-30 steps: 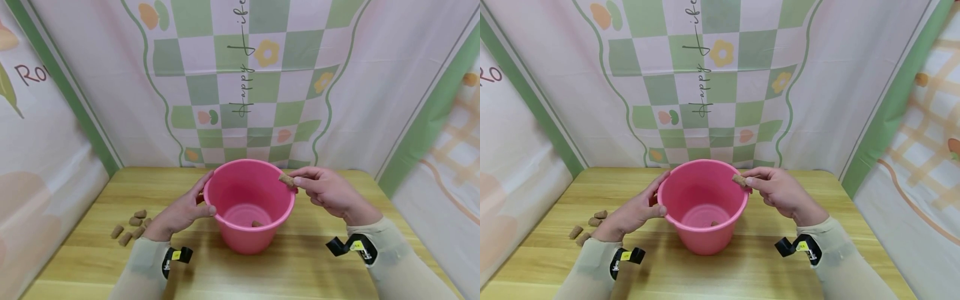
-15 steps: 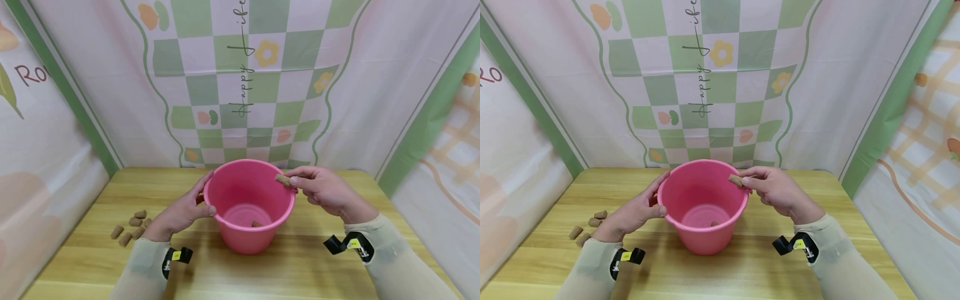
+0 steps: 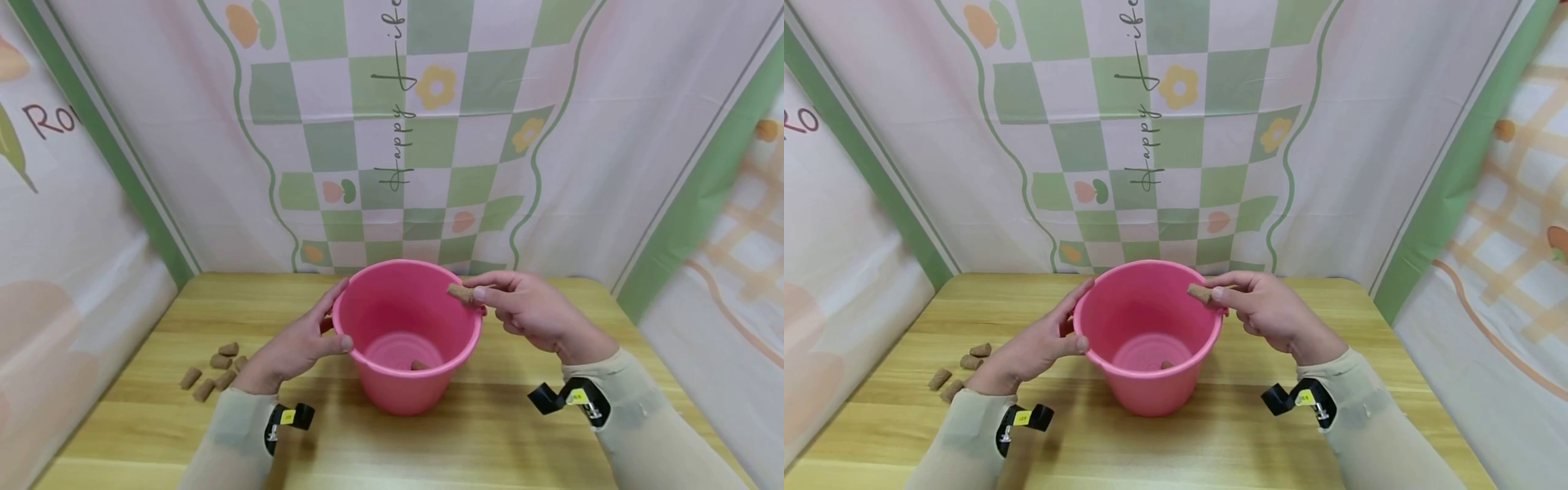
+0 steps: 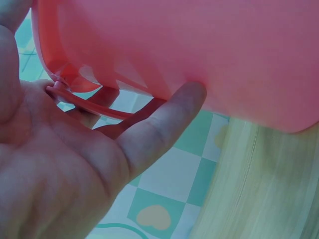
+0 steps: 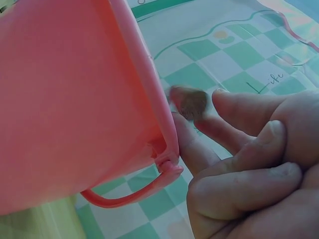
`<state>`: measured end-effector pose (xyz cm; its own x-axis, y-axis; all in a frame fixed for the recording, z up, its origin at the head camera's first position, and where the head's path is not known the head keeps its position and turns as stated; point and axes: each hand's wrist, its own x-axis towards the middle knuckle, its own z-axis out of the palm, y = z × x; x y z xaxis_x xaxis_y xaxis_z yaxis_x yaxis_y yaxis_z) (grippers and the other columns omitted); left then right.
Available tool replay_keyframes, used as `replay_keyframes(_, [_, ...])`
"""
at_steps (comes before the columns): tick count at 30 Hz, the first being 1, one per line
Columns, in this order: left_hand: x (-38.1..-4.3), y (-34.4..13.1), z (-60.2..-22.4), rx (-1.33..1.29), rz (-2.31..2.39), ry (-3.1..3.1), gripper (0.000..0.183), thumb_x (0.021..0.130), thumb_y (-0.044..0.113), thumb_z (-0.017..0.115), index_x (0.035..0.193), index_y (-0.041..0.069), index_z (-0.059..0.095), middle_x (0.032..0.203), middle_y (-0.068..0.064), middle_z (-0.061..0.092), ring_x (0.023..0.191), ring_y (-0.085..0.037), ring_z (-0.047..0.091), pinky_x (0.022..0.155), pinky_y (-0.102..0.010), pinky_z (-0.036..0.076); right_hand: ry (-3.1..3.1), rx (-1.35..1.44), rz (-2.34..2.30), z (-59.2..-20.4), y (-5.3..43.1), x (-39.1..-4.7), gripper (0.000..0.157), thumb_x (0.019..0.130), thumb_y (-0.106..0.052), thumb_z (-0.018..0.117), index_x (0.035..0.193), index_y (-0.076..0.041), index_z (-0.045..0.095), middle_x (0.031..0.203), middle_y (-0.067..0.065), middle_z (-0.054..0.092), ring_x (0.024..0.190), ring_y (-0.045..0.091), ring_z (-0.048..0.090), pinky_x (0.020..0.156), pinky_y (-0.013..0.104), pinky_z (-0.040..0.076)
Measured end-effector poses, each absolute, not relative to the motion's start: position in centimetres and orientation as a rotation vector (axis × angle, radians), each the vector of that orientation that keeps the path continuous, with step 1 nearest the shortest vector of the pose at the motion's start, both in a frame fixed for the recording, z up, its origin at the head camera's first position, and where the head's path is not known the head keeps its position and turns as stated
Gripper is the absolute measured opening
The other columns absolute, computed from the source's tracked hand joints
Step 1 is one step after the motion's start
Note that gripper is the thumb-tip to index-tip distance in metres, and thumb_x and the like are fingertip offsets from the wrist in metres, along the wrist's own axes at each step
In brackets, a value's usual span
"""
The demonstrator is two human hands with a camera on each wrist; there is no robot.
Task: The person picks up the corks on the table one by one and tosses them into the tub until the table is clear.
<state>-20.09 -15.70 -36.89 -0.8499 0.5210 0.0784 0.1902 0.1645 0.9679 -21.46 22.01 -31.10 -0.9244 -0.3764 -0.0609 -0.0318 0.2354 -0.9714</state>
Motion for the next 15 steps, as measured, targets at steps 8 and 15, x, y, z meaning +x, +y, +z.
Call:
replay_keyframes(8, [-19.95, -15.71, -36.84, 0.69, 1.751, 2.167, 0.1, 0.084, 0.043, 0.08, 0.16, 0.038, 0.014, 0.156, 0.003, 0.029, 0.132, -0.034, 0.041, 0.09, -0.043, 0.052, 2.206, -0.392, -1.731, -31.0, 22.11, -21.43, 0.047, 0.1, -0.027, 0.064, 0.139, -0.002, 0.056, 0.117, 0.02, 0.068, 0.046, 0.008, 0.031, 0.044, 0.019, 0.029])
replay_keyframes(15, [-20.0, -15.73, -36.92, 0.69, 1.745, 2.175, 0.098, 0.085, 0.042, 0.08, 0.159, 0.041, 0.014, 0.157, 0.004, 0.028, 0.133, -0.032, 0.041, 0.091, -0.043, 0.052, 2.194, -0.374, -1.745, -30.97, 22.13, -21.34, 0.048, 0.099, -0.028, 0.065, 0.139, -0.003, 0.056, 0.117, 0.022, 0.067, 0.046, 0.008, 0.031, 0.043, 0.019, 0.028])
